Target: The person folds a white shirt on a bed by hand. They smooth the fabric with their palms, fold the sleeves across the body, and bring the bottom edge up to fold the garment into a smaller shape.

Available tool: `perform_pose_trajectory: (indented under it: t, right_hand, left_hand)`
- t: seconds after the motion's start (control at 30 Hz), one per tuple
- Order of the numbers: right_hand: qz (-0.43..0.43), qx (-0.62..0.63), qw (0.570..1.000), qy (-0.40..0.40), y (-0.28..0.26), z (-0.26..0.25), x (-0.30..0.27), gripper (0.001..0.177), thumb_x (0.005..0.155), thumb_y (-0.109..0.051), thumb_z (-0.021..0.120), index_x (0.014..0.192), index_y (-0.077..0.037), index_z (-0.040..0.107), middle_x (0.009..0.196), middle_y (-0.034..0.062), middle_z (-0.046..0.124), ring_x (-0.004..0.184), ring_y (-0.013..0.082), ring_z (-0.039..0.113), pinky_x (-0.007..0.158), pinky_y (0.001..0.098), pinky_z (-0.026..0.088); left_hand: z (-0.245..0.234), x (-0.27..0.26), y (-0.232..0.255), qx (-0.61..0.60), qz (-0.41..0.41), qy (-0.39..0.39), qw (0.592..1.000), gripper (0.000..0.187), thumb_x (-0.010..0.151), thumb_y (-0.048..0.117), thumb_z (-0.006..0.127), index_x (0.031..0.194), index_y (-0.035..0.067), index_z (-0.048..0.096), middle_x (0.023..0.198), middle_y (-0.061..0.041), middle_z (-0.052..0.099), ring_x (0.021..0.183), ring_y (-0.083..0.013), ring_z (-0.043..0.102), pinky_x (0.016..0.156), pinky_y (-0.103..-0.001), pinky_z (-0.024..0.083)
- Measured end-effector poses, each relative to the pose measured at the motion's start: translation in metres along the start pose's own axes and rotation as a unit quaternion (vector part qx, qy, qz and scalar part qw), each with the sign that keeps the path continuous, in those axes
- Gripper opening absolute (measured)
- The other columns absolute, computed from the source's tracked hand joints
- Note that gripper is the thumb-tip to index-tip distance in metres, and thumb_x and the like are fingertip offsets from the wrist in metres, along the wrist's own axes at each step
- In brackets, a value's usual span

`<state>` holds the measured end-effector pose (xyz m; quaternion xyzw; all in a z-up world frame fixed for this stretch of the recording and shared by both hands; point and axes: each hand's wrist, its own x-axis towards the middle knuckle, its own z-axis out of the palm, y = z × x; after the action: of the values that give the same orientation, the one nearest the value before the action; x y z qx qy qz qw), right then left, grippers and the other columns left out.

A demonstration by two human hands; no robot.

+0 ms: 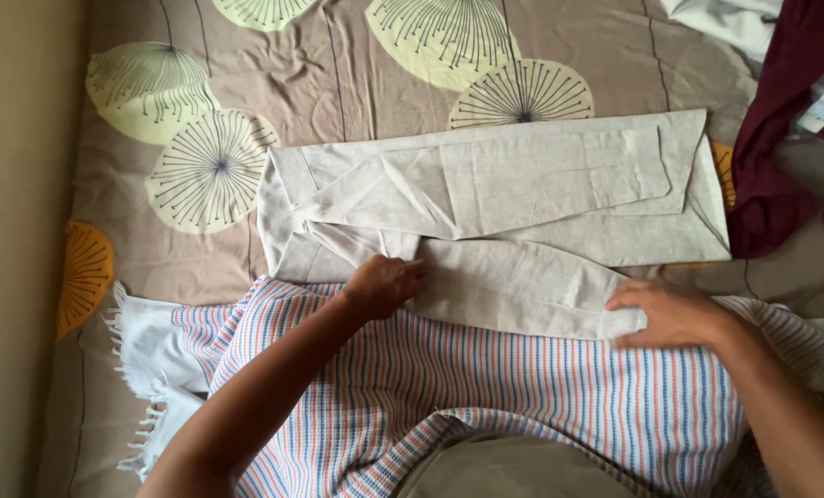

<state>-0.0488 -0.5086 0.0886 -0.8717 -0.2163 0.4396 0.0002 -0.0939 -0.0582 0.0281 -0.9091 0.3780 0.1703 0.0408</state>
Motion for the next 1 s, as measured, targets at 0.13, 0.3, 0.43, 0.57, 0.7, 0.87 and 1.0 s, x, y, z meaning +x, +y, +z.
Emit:
perform_pose_trajectory:
  t: [0.13,0.3,0.43,0.57,0.7,0.87,1.0]
  right_hand:
    - [0.004,0.045,0.999,-0.023,-0.002,0.004,-0.015,0.060,0.081,-0.046,0.078,0.136,-0.025,0.068,0.151,-0.0027,0.053,0.136,0.0188,0.055,0.114,0.0352,0.044]
    - [0.106,0.043,0.993,0.019,0.002,-0.016,-0.050,0.033,0.097,-0.025,0.064,0.129,-0.021,0.072,0.119,0.0032,0.080,0.107,0.0178,0.075,0.098,0.0301,0.060]
    - [-0.065,0.192,0.972,0.121,0.032,-0.025,-0.077,0.027,0.086,-0.025,0.075,0.112,-0.017,0.079,0.102,0.0009,0.081,0.093,0.0150,0.078,0.086,0.0314,0.065]
    - [-0.185,0.316,0.909,0.197,0.091,-0.022,-0.096,0.031,0.083,-0.015,0.075,0.113,-0.009,0.077,0.094,0.0100,0.080,0.087,0.0221,0.080,0.078,0.0417,0.064]
    - [-0.288,0.299,0.872,0.259,0.123,-0.048,-0.090,0.038,0.085,-0.014,0.079,0.121,-0.005,0.069,0.101,0.0099,0.077,0.089,0.0198,0.081,0.078,0.0386,0.066]
    - [-0.364,0.267,0.891,0.050,0.084,-0.061,-0.086,0.037,0.081,-0.016,0.088,0.113,-0.008,0.072,0.101,0.0080,0.074,0.088,0.0186,0.074,0.074,0.0350,0.064]
    - [-0.299,0.287,0.903,0.113,0.098,-0.063,-0.062,0.039,0.072,-0.015,0.085,0.108,-0.005,0.073,0.097,0.0107,0.075,0.086,0.0205,0.075,0.072,0.0371,0.063]
  left_hand:
    - [-0.021,-0.016,-0.006,-0.083,-0.061,-0.006,0.995,0.012,0.099,0.018,0.063,0.102,0.015,0.074,0.110,-0.006,0.073,0.089,-0.0224,0.073,0.071,-0.038,0.060]
    - [-0.064,-0.041,-0.019,-0.226,-0.081,0.109,0.965,0.012,0.088,0.021,0.070,0.091,0.014,0.079,0.113,-0.002,0.075,0.082,-0.0222,0.074,0.068,-0.036,0.061]
    - [-0.077,-0.047,-0.035,-0.299,-0.095,0.188,0.931,0.016,0.084,0.022,0.073,0.096,0.014,0.081,0.123,-0.006,0.072,0.082,-0.0245,0.076,0.068,-0.036,0.062]
    - [-0.084,-0.049,-0.046,-0.323,-0.096,0.246,0.909,0.020,0.079,0.015,0.075,0.097,0.012,0.081,0.124,-0.011,0.072,0.086,-0.0273,0.076,0.076,-0.038,0.061]
    - [-0.088,-0.044,-0.051,-0.341,-0.074,0.241,0.906,0.027,0.075,0.014,0.076,0.102,0.007,0.078,0.111,-0.011,0.076,0.094,-0.0282,0.075,0.082,-0.038,0.061]
    - [-0.080,-0.037,-0.051,-0.310,-0.153,0.155,0.925,0.023,0.074,0.013,0.075,0.096,0.009,0.081,0.105,-0.009,0.078,0.094,-0.0302,0.073,0.078,-0.042,0.059]
    - [-0.064,-0.019,-0.074,-0.369,-0.124,0.184,0.903,0.028,0.077,0.013,0.074,0.105,0.010,0.079,0.106,-0.010,0.079,0.097,-0.0276,0.076,0.088,-0.038,0.060]
